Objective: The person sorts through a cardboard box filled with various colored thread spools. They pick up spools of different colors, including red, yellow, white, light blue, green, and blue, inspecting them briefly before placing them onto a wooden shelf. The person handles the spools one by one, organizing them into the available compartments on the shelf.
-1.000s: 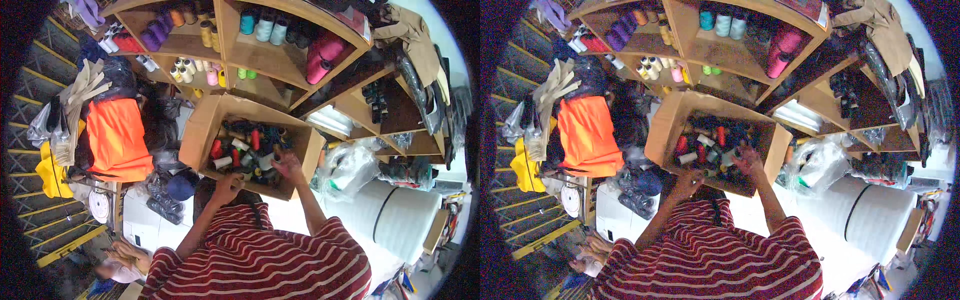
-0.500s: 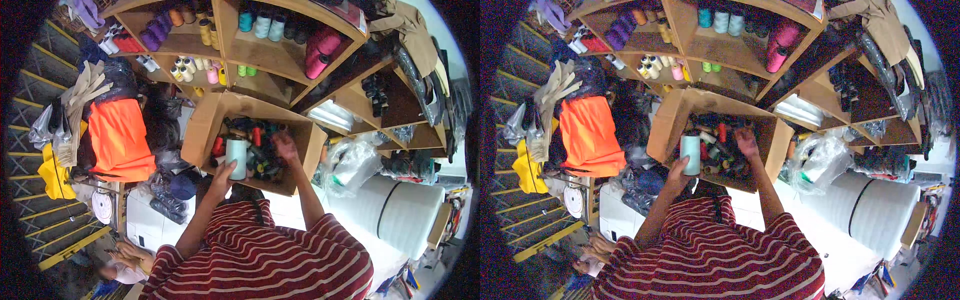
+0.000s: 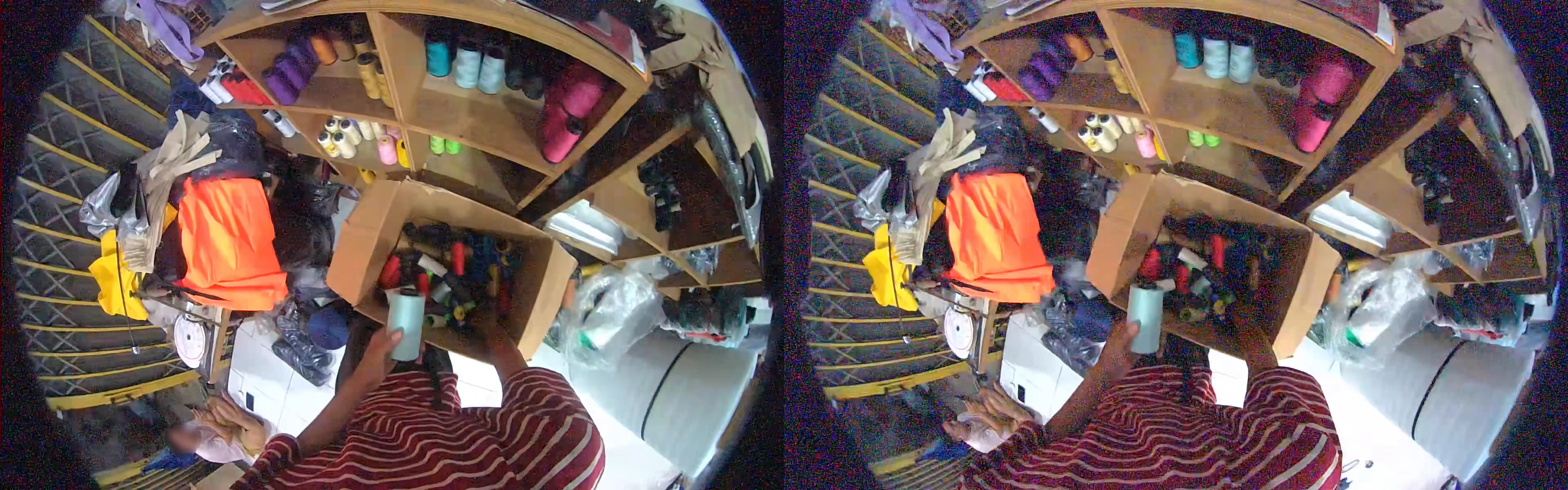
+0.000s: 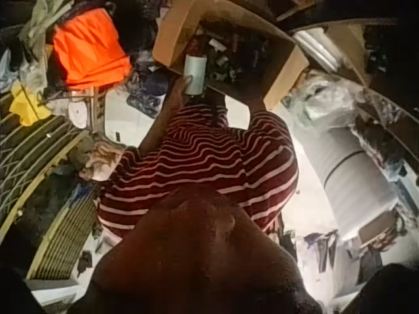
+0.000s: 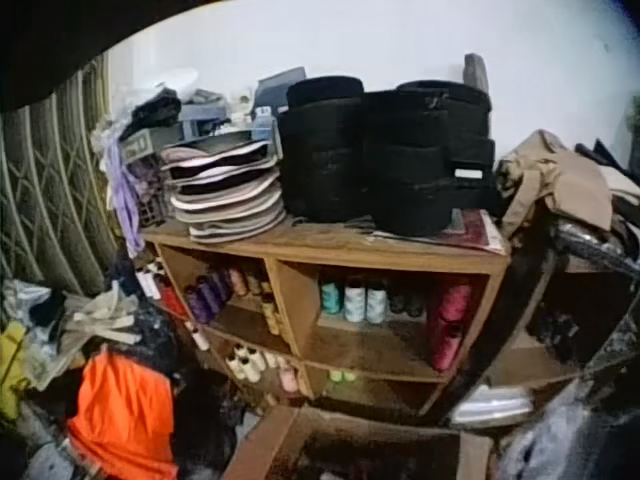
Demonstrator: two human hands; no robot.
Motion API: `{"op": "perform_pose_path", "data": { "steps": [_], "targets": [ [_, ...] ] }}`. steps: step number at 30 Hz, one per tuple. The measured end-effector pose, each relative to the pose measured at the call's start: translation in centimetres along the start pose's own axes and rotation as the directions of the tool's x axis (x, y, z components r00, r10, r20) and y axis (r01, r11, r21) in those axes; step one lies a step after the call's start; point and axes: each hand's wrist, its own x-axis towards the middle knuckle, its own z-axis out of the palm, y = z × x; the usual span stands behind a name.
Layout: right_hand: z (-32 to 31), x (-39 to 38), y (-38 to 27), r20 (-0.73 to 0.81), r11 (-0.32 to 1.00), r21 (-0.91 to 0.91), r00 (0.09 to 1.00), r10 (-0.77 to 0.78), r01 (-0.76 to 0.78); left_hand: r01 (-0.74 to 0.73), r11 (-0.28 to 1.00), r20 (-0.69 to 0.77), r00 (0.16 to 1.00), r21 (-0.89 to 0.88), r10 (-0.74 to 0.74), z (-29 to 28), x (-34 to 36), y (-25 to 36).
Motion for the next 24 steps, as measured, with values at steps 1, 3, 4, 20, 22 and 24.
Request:
{"op": "perform_pose_path", "data": {
  "steps": [1,3,4,20,22,24],
  "targets": [
    [0.0,0.2,0.4,-0.018,1.0,-0.025,1.0,0.006,-0.006,-0.015,1.0,0.021,1.0,-0.021,0.015,0.1,0.1,0.0],
    [0.7,0.2,1.0,-0.049,0.999,-0.006,0.998,0.048,-0.049,0.038,0.999,0.105,0.994,-0.013,-0.037,0.3,0.9,0.6],
    [0.7,0.2,0.9,-0.041,0.999,-0.034,0.999,0.025,-0.027,0.023,1.0,0.086,0.996,-0.012,-0.022,-0.1,0.2,-0.4],
    [0.2,0.9,1.8,-0.078,0.994,-0.108,0.997,-0.002,-0.006,-0.02,0.997,0.008,1.0,0.073,0.019,-0.1,-1.4,0.8],
    [-1.0,0.7,1.5,-0.085,0.994,-0.105,0.996,-0.021,0.012,-0.003,0.999,0.012,1.0,0.054,0.002,-0.2,-1.7,1.2],
    [-2.1,0.0,1.2,-0.075,0.994,-0.099,0.996,-0.046,0.039,-0.018,0.999,0.037,0.999,0.048,0.016,0.1,-2.0,1.6]
  ]
}}
